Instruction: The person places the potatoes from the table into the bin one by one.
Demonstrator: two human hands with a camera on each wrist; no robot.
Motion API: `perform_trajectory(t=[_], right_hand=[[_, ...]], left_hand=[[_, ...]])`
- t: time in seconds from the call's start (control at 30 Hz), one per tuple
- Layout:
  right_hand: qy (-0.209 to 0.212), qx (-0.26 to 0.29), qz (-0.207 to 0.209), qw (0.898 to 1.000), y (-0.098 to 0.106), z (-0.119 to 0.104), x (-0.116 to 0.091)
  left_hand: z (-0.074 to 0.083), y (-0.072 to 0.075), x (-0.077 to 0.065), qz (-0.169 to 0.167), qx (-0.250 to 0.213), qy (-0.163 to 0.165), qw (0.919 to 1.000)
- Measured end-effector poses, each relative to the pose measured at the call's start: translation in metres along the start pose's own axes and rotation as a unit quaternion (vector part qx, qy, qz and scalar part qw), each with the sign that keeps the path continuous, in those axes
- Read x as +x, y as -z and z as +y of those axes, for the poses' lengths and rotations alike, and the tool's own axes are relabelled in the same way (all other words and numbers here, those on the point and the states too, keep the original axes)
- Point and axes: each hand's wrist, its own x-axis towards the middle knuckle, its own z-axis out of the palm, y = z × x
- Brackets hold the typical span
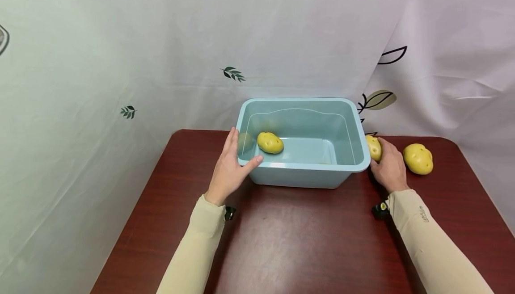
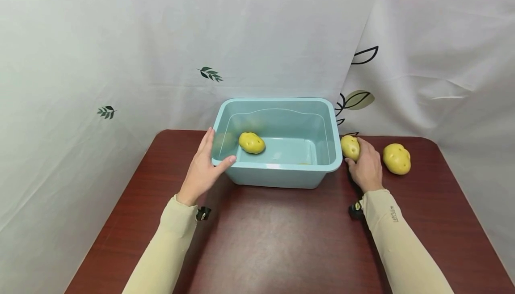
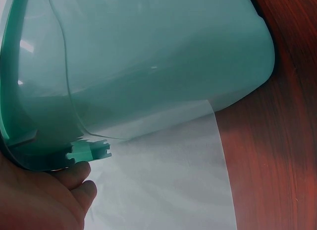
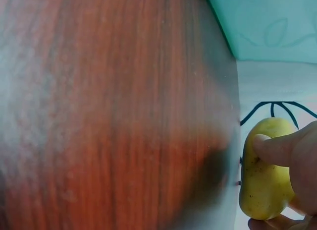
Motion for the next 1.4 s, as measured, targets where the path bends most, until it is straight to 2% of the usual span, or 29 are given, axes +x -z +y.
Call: perform_trajectory(t=[0.87, 1.1, 1.4], right_hand=[[0.018, 0.007, 0.02, 1.0, 0.017, -0.016, -0.007], [0.036, 0.014, 0.037, 0.999, 0.022, -0.021, -0.011], [0.04, 0.004, 0.034, 0.999, 0.032, -0.03, -0.016]], left_hand=[[0.0, 0.0, 0.001, 0.001, 0.0, 0.0, 1.0], [0.0, 0.001, 0.0, -0.001, -0.001, -0.001, 1.0], [-0.001, 0.0, 0.0, 0.001, 0.008, -0.001, 1.0]])
